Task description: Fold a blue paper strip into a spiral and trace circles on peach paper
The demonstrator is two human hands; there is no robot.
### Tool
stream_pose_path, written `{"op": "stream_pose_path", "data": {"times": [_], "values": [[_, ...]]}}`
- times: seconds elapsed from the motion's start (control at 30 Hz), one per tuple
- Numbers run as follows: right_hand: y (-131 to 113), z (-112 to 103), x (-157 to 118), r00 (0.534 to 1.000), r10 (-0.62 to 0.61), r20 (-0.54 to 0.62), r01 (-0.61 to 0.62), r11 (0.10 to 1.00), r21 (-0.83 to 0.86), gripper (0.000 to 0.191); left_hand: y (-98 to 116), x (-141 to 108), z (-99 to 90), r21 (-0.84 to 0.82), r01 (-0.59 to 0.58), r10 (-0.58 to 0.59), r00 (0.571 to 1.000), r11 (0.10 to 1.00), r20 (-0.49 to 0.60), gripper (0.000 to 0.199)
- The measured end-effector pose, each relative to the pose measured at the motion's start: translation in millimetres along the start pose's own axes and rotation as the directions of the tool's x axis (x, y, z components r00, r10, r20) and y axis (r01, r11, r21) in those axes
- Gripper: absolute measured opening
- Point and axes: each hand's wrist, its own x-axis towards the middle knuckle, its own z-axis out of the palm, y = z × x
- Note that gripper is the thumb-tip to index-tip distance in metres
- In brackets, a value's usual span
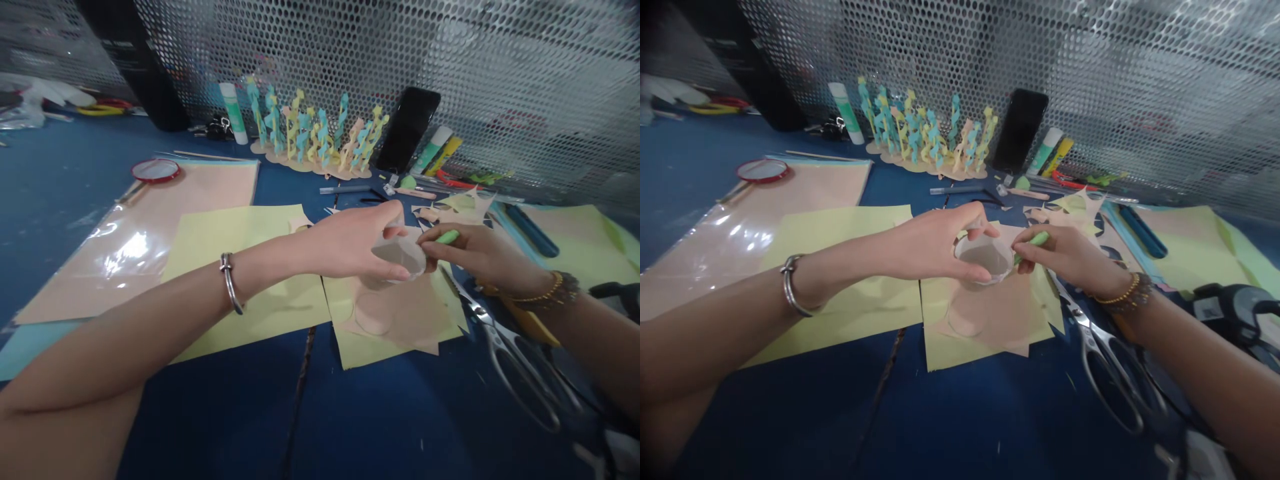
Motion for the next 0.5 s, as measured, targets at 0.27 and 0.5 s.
{"op": "stream_pose_path", "data": {"times": [0.27, 0.5], "values": [[-2, -3, 25, 1.0, -0.026, -0.002, 0.025, 0.984, -0.176, 0.032, 1, 1, -0.1, 0.084, -0.026, 0.029, 0.999, 0.996, -0.042, 0.04], [-3, -1, 50, 0.995, -0.061, 0.084, 0.076, 0.98, -0.182, 0.033, 4, 1, -1.5, 0.162, -0.063, 0.074, 0.995, 0.985, -0.063, 0.037]]}}
